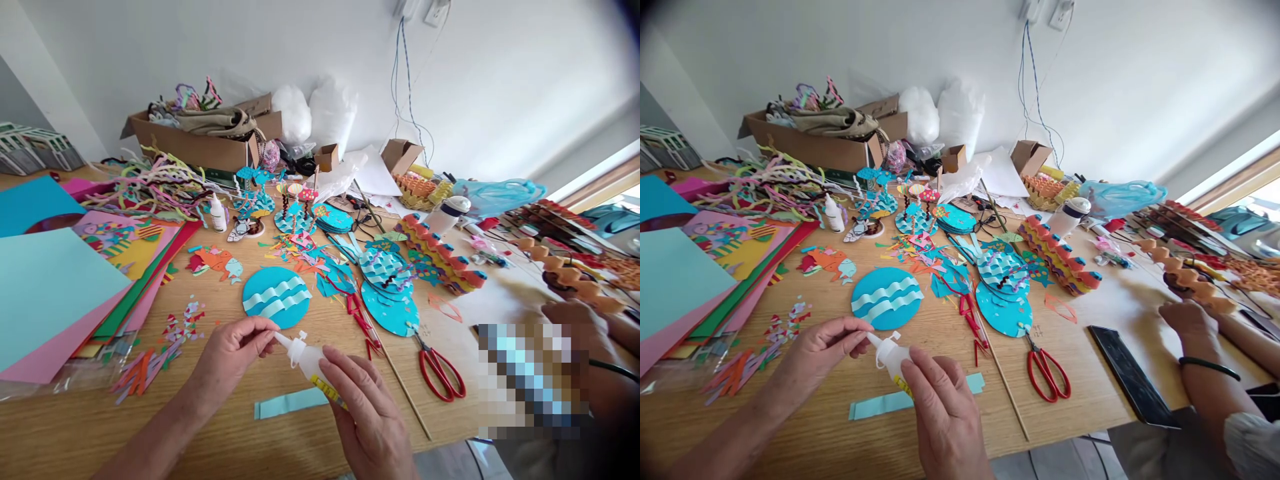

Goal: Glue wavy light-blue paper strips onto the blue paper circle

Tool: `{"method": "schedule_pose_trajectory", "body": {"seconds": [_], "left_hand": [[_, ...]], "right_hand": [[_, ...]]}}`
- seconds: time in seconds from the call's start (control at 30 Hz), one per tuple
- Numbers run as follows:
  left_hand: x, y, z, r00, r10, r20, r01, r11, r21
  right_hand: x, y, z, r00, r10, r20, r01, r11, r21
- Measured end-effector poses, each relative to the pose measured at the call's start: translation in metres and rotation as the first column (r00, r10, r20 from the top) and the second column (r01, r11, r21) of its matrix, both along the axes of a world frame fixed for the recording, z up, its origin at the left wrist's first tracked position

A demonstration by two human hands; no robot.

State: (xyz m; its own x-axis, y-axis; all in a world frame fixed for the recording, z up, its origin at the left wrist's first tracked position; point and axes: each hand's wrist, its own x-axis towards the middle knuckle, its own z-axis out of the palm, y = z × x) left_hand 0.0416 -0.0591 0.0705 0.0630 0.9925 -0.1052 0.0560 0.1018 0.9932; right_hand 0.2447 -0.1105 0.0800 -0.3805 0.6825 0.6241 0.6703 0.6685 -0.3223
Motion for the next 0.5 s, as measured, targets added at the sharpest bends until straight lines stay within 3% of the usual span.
{"method": "schedule_pose_trajectory", "body": {"seconds": [0.17,0.37,0.5], "left_hand": [[0.001,-0.0001,-0.0003,0.996,0.077,-0.054,-0.073,0.994,0.077],[-0.003,0.0016,0.0002,0.99,-0.071,0.118,0.068,0.997,0.03],[-0.0041,0.0009,-0.0007,0.987,-0.051,0.155,0.038,0.995,0.089]], "right_hand": [[-0.0017,0.0005,-0.0002,1.0,-0.011,0.011,0.011,1.0,-0.006],[0.0006,0.0003,-0.0017,0.992,-0.048,-0.117,0.032,0.991,-0.132],[0.0021,0.0006,0.0004,0.974,-0.072,-0.213,0.019,0.971,-0.24]]}}
